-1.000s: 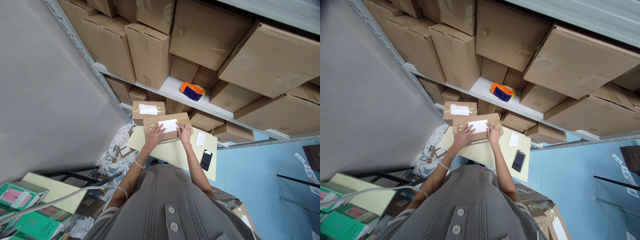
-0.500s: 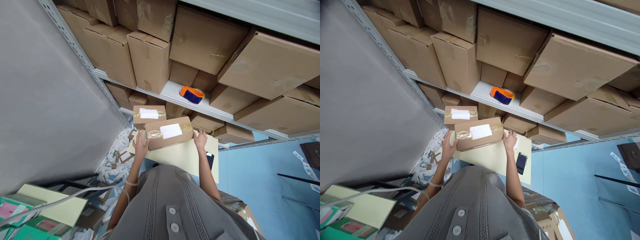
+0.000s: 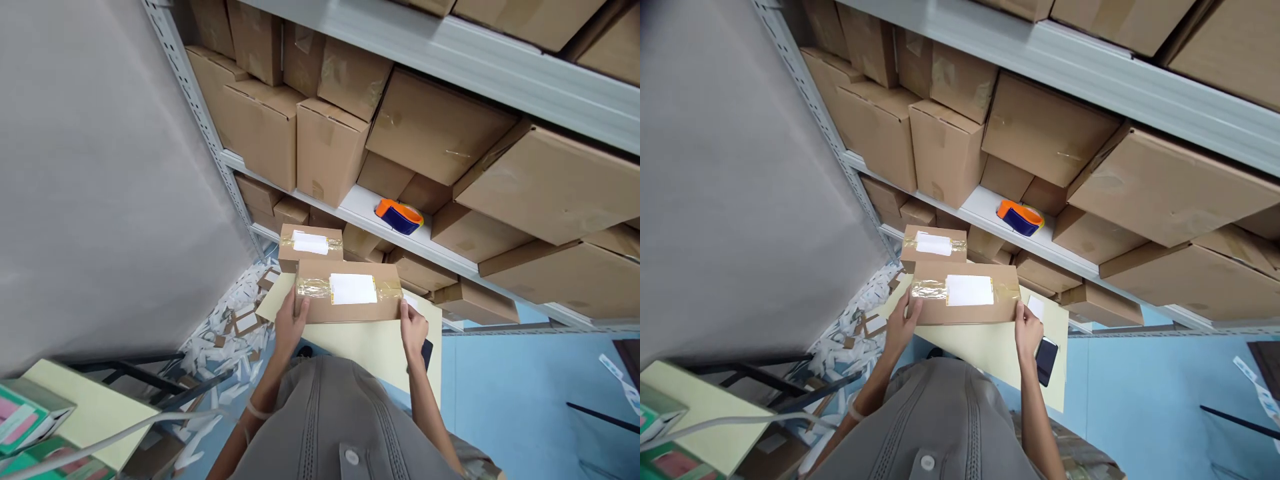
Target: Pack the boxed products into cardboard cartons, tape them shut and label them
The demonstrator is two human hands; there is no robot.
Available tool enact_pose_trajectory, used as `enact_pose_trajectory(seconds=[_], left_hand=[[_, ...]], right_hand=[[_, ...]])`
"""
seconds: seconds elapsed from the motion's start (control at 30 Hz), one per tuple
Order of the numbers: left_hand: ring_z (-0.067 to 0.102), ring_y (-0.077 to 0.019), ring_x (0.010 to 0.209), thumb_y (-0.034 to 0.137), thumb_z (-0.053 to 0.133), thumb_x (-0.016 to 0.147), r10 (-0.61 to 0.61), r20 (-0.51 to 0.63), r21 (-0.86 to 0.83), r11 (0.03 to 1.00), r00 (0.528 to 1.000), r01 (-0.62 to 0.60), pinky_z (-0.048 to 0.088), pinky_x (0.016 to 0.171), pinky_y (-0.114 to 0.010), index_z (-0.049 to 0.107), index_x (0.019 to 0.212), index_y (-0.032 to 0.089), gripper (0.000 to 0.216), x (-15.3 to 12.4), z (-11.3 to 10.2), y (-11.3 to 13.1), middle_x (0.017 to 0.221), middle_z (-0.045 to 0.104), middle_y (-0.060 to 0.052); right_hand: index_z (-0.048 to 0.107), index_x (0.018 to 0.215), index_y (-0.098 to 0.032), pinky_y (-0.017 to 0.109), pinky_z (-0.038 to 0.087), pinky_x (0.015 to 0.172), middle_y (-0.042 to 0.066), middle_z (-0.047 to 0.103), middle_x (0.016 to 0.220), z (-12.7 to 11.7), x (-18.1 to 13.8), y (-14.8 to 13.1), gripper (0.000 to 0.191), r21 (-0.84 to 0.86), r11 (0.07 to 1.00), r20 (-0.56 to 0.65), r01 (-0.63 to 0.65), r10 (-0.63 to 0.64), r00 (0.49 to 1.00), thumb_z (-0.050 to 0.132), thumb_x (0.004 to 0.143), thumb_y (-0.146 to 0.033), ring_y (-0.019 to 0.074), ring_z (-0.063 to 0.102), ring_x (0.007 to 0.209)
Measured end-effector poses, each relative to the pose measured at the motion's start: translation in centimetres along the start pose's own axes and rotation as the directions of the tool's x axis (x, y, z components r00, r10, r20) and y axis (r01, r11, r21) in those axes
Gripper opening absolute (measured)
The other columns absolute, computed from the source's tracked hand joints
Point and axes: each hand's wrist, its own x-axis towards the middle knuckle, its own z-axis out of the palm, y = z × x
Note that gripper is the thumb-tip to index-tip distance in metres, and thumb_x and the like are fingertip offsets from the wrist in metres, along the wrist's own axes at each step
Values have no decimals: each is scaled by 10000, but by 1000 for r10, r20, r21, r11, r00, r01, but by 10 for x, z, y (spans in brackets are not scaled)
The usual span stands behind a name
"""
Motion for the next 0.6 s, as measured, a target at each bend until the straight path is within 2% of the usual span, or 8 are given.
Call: enact_pose_trajectory(seconds=[0.13, 0.23, 0.3, 0.43, 0.5, 0.6], left_hand=[[478, -306, 1377, 538, 569, 906, 96, -68, 8, 995, 993, -95, 374, 1162, -458, 524, 1435, 246, 606, 24, -49, 48, 1457, 553, -72], [484, -297, 1371, 544, 568, 906, 231, -109, -43, 971, 967, -236, 351, 1177, -441, 549, 1418, 223, 604, 66, -80, 82, 1437, 573, -75], [488, -288, 1366, 551, 578, 897, 310, -126, -60, 946, 942, -319, 348, 1178, -426, 575, 1390, 212, 599, 101, -91, 95, 1437, 573, -79], [523, -270, 1322, 586, 567, 887, 387, -120, -101, 911, 914, -400, 378, 1147, -408, 638, 1283, 196, 560, 176, -92, 93, 1365, 627, -95], [568, -272, 1252, 626, 513, 895, 334, -146, -119, 928, 931, -352, 410, 1108, -413, 659, 1194, 162, 571, 207, -87, 82, 1297, 661, -123], [601, -266, 1168, 662, 435, 912, 210, -244, -119, 962, 947, -244, 440, 1053, -390, 643, 1103, 131, 601, 236, -82, 68, 1214, 678, -156]], right_hand=[[798, 1046, -150, 348, 445, 714, 160, 773, 827, -32, -13, -44, 754, 116, 992, -125, 55, -41, 991, 403, 868, -767, 335, 693, 795], [800, 1028, -152, 363, 469, 787, 147, 779, 916, -45, -8, -86, 698, 188, 961, -196, 204, -167, 966, 469, 855, -741, 323, 686, 827], [778, 1095, -167, 363, 467, 799, 136, 778, 927, -44, 3, -113, 679, 143, 945, -207, 294, -262, 943, 467, 865, -725, 304, 675, 814], [724, 1171, -151, 336, 438, 780, 135, 753, 833, -24, 34, -158, 675, -36, 915, -98, 401, -403, 910, 454, 884, -699, 276, 659, 780], [698, 1200, -156, 315, 424, 747, 136, 741, 826, -10, 44, -174, 659, -57, 906, 4, 420, -421, 907, 407, 920, -676, 269, 658, 773], [626, 1306, -147, 317, 417, 764, 150, 728, 864, 5, 48, -185, 676, -49, 922, 47, 384, -382, 923, 351, 953, -654, 279, 661, 823]])
